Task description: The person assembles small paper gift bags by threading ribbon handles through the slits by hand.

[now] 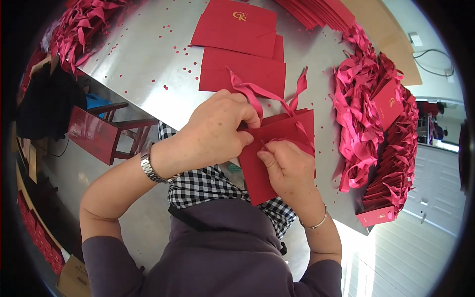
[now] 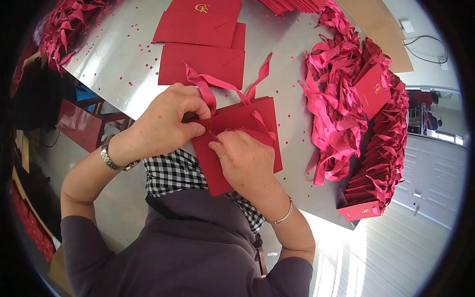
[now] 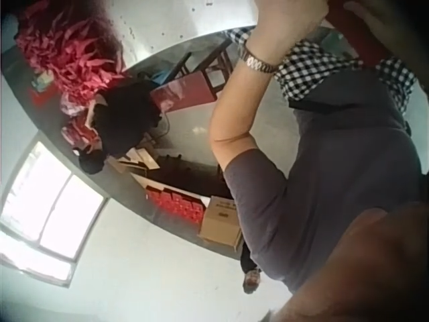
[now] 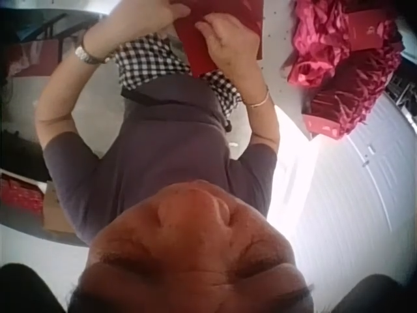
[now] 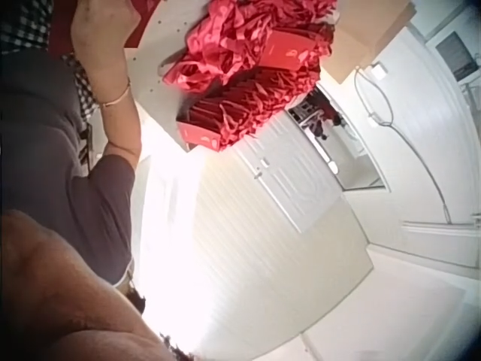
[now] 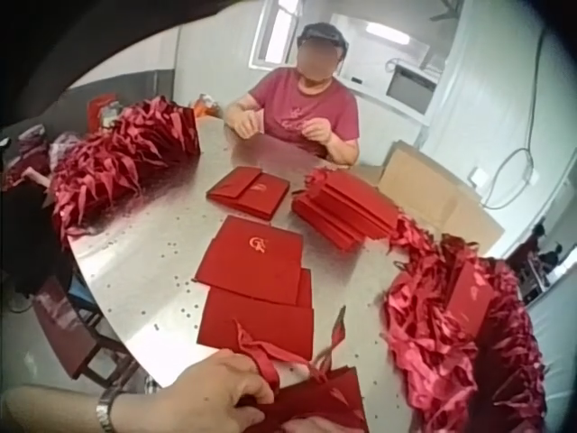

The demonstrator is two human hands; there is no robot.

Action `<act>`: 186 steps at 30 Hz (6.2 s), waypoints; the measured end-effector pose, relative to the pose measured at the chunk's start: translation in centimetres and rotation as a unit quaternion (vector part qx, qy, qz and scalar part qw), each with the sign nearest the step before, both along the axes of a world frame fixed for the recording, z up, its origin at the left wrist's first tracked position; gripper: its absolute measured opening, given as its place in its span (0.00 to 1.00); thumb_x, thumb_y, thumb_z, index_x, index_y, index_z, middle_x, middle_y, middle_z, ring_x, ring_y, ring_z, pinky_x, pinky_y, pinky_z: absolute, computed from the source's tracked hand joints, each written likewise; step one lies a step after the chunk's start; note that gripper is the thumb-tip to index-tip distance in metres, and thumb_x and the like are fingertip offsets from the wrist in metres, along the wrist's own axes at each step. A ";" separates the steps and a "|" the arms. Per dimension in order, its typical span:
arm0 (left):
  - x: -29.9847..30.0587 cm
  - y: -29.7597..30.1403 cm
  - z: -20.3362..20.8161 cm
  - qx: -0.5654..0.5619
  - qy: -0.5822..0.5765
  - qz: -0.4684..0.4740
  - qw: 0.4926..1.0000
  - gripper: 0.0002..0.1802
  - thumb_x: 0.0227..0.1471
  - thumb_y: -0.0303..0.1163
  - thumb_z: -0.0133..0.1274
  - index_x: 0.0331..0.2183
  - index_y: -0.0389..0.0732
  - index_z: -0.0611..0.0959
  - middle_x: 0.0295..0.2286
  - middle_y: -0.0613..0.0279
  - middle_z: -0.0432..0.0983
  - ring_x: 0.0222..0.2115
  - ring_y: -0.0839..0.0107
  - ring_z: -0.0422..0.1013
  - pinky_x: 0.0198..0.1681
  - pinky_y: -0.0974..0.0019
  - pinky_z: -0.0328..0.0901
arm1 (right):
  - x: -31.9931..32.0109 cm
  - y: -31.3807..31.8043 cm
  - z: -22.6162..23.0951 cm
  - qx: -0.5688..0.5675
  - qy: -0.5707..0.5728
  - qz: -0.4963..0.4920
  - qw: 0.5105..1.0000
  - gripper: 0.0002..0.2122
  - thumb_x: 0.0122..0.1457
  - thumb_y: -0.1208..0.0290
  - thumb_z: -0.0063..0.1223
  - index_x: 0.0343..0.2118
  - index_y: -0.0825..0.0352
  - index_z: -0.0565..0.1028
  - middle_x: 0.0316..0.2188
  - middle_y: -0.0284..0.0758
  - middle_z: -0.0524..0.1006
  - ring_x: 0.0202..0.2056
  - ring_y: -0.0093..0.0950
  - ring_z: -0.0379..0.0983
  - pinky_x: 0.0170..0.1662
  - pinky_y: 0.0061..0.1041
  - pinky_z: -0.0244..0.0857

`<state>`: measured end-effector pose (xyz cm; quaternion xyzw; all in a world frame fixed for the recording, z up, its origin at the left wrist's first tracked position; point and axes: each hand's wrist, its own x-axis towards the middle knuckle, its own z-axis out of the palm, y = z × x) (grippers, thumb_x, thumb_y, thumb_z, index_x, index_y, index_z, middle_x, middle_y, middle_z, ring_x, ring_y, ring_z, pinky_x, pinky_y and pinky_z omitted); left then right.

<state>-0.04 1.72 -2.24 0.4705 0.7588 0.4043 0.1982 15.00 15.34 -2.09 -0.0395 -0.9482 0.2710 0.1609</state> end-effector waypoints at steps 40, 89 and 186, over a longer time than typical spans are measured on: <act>-1.0 -1.1 0.0 0.024 -0.062 0.013 0.998 0.08 0.40 0.18 0.58 0.27 0.30 0.77 0.28 0.50 0.75 0.31 0.54 0.73 0.35 0.60 0.67 | -5.9 2.1 2.4 -0.274 -0.346 0.028 0.897 0.10 0.54 0.70 0.49 0.21 0.70 0.72 0.17 0.41 0.75 0.22 0.35 0.77 0.24 0.33 0.68; -3.4 -1.9 0.4 0.061 -0.184 -0.057 0.979 0.06 0.54 0.21 0.51 0.34 0.32 0.81 0.27 0.65 0.70 0.30 0.75 0.70 0.34 0.71 0.66 | -5.6 -0.8 3.3 0.171 -0.161 0.050 0.971 0.10 0.56 0.68 0.49 0.20 0.65 0.73 0.17 0.40 0.76 0.19 0.38 0.75 0.20 0.36 0.66; 7.3 28.6 11.3 0.177 -0.266 -0.031 0.947 0.08 0.58 0.30 0.53 0.27 0.41 0.76 0.22 0.72 0.69 0.20 0.82 0.65 0.22 0.77 0.59 | 6.7 20.5 -0.6 0.022 -0.082 -0.288 0.954 0.25 0.62 0.48 0.41 0.52 0.63 0.72 0.57 0.42 0.68 0.60 0.43 0.59 0.62 0.46 0.49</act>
